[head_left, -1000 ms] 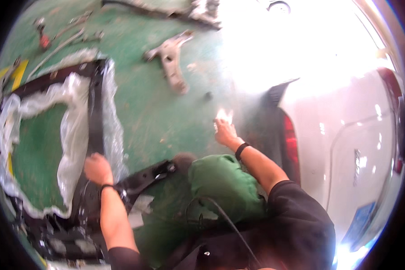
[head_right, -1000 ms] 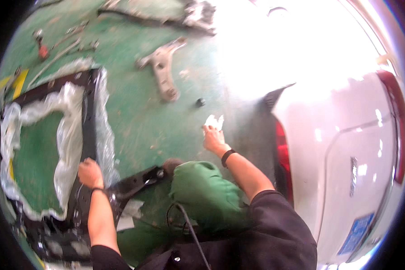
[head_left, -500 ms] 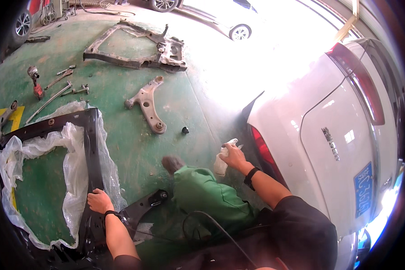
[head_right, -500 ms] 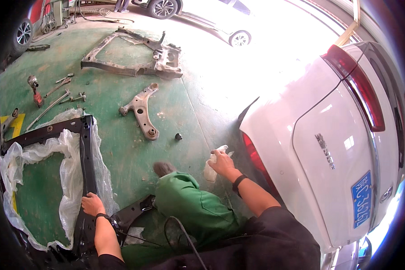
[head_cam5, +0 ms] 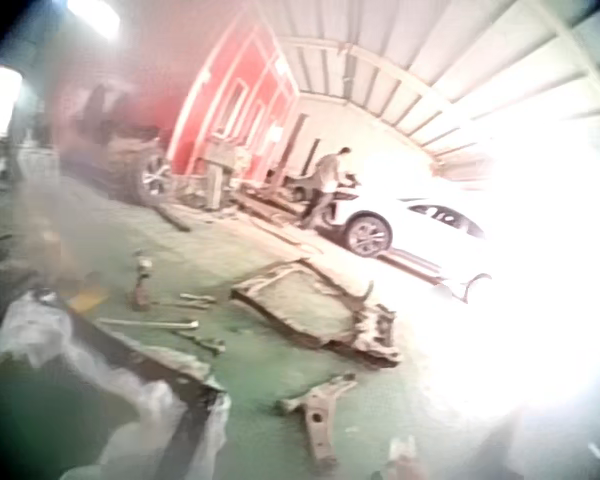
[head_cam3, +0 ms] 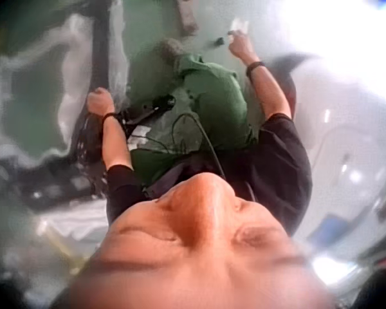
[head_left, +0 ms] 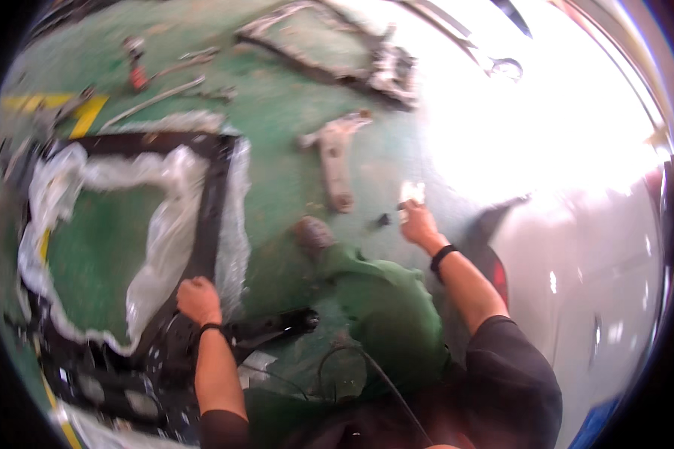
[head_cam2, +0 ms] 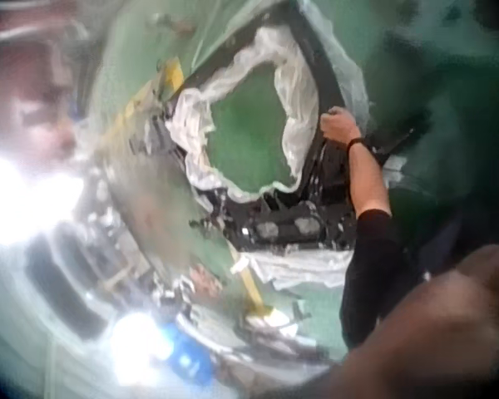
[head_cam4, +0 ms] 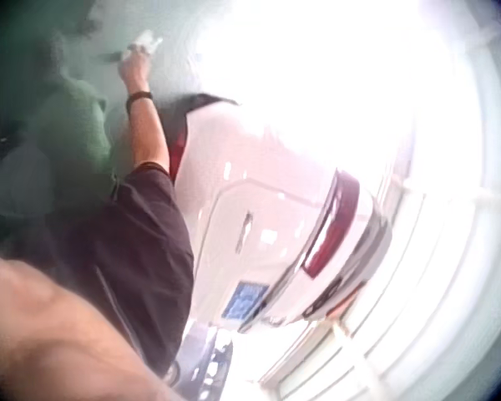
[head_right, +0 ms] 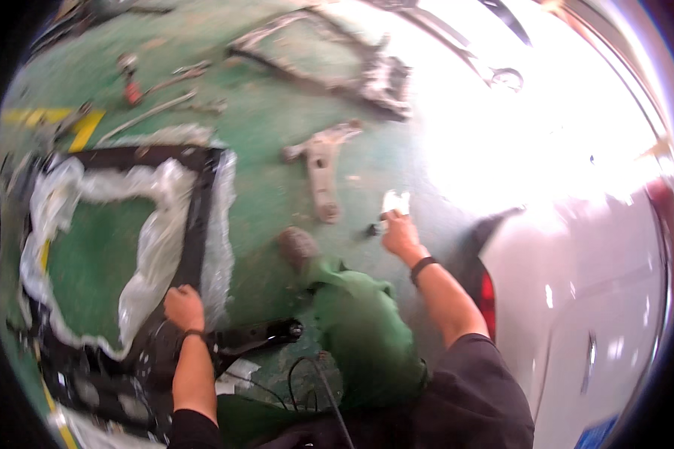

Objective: The person aligns a control arm with a car subframe on the floor and inserts a bolt through the mounting holes by hand.

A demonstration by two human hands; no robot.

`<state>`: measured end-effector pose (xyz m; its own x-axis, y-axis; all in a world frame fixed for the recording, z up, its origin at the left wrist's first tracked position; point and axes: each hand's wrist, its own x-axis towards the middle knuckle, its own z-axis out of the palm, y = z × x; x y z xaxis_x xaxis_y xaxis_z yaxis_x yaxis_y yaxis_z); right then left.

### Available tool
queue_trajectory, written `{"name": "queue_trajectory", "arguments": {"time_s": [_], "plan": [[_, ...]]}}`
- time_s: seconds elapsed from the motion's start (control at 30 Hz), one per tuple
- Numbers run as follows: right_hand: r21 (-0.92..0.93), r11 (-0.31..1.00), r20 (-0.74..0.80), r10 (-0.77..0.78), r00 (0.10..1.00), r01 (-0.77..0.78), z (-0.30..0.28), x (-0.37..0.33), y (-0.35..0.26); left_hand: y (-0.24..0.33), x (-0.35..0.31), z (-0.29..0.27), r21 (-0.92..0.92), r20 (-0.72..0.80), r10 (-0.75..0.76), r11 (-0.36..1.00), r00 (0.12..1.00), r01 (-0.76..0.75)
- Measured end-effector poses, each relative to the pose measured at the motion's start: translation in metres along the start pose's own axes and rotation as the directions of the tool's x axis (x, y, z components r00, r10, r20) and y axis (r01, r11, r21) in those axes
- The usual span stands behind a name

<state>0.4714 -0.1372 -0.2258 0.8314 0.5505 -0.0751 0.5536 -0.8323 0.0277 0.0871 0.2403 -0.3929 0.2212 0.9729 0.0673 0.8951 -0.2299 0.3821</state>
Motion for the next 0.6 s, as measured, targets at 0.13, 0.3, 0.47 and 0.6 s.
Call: {"name": "queue_trajectory", "arguments": {"time_s": [0.13, 0.3, 0.47, 0.6], "plan": [[-0.014, 1.0, 0.079, -0.008, 0.997, 0.009, 0.013, 0.1, -0.042, -0.021, 0.005, 0.018, 0.025, -0.057, 0.03, 0.999, 0.998, -0.028], [0.075, 0.98, -0.069, -0.18, 0.981, 0.185, 0.097, 0.217, -0.111, -0.03, 0.006, 0.029, 0.145, -0.032, -0.004, 0.989, 0.999, 0.009], [0.354, 0.829, -0.14, -0.41, 0.901, 0.432, 0.12, 0.321, -0.231, -0.037, 0.005, 0.03, 0.131, 0.043, -0.167, 0.978, 0.985, 0.161], [0.473, 0.754, -0.104, -0.466, 0.879, 0.456, 0.133, 0.402, -0.304, -0.002, 0.024, 0.022, 0.066, 0.117, -0.247, 0.968, 0.962, 0.24]]}}
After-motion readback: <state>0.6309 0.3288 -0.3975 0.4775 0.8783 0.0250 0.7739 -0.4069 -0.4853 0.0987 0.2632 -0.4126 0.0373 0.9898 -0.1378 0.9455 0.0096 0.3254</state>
